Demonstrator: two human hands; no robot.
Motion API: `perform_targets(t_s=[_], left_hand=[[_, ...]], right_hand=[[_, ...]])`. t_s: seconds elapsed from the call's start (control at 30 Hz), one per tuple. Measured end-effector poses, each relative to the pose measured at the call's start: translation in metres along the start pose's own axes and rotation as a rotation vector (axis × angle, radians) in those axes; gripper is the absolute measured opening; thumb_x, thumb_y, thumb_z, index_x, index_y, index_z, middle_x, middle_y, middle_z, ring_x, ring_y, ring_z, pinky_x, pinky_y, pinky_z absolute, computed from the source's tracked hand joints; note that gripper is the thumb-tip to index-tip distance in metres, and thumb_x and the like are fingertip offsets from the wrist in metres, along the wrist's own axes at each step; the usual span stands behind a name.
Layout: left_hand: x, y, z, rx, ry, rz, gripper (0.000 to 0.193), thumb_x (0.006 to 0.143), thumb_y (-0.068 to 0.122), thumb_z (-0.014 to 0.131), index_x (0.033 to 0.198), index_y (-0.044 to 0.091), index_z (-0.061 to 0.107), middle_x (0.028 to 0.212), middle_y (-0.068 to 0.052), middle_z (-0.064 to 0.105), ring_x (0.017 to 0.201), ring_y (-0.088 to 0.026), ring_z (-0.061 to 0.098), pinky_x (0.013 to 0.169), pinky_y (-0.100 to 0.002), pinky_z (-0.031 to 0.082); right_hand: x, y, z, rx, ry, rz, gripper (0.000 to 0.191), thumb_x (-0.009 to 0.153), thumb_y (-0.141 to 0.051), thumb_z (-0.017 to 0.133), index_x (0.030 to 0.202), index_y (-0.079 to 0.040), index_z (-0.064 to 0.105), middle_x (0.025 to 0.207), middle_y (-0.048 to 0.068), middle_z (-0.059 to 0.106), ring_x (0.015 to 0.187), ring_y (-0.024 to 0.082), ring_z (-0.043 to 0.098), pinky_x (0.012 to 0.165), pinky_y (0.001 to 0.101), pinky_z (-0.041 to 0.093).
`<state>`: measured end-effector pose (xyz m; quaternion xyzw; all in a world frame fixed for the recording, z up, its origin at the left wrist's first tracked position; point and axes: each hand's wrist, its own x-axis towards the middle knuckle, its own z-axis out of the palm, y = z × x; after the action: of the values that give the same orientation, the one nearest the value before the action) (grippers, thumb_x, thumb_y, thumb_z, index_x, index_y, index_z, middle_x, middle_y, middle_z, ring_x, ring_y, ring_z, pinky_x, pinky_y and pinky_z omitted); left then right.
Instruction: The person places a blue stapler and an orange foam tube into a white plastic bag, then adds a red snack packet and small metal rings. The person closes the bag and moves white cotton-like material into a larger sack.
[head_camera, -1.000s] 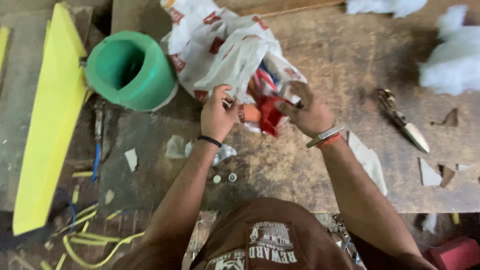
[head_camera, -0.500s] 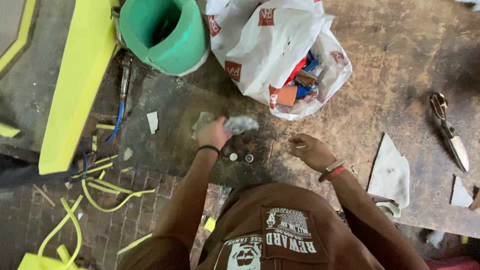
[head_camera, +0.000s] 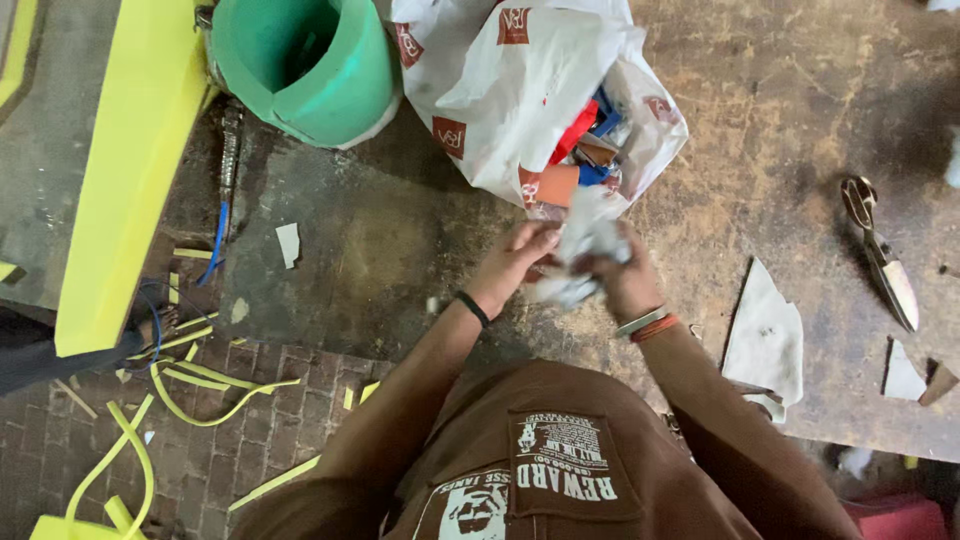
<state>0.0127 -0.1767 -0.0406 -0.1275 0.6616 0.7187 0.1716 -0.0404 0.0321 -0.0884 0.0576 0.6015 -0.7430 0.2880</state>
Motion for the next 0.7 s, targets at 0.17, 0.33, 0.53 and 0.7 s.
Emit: perform_targets(t_s=[0.17, 0.33, 0.53, 0.7], left_hand=[[0.004, -0.031, -0.012, 0.177, -0.121, 0.049, 0.084, 0.087, 0.05, 0.07, 0.155, 0.015, 0.036, 0.146, -0.015, 0.049, 0.13, -0.026, 0.051, 0.098, -0.048, 0.052], [0.013, -0.069, 0.009, 0.173, -0.294, -0.117, 0.056, 0.098, 0.04, 0.065, 0.147, 0.013, 0.063, 0.139, -0.026, 0.068, 0.107, -0.028, 0.072, 0.093, -0.047, 0.062], [0.005, -0.054, -0.008, 0.282, 0.071, 0.006, 0.062, 0.086, 0.024, 0.074, 0.141, 0.015, 0.049, 0.138, -0.015, 0.055, 0.103, -0.017, 0.067, 0.083, -0.037, 0.063], [0.03, -0.022, 0.02, 0.276, -0.012, -0.105, 0.047, 0.1, 0.028, 0.061, 0.145, 0.014, 0.054, 0.124, -0.025, 0.065, 0.088, -0.028, 0.071, 0.078, -0.038, 0.057]], right_hand=[[0.026, -0.02, -0.038, 0.698, 0.09, 0.173, 0.052, 0.089, -0.02, 0.072, 0.135, -0.002, 0.057, 0.122, 0.014, 0.069, 0.104, 0.028, 0.073, 0.091, 0.0398, 0.064], [0.039, -0.032, -0.015, 0.796, 0.007, 0.116, 0.054, 0.09, -0.036, 0.069, 0.137, -0.012, 0.057, 0.125, 0.008, 0.068, 0.11, 0.027, 0.071, 0.091, 0.0421, 0.064], [0.06, -0.051, -0.018, 1.0, -0.054, 0.147, 0.07, 0.095, -0.063, 0.056, 0.132, -0.003, 0.061, 0.109, 0.017, 0.068, 0.082, 0.026, 0.069, 0.072, 0.0385, 0.061], [0.086, -0.037, 0.014, 0.99, -0.188, 0.26, 0.059, 0.098, -0.053, 0.057, 0.129, -0.003, 0.06, 0.105, 0.017, 0.07, 0.079, 0.029, 0.069, 0.064, 0.0362, 0.057]])
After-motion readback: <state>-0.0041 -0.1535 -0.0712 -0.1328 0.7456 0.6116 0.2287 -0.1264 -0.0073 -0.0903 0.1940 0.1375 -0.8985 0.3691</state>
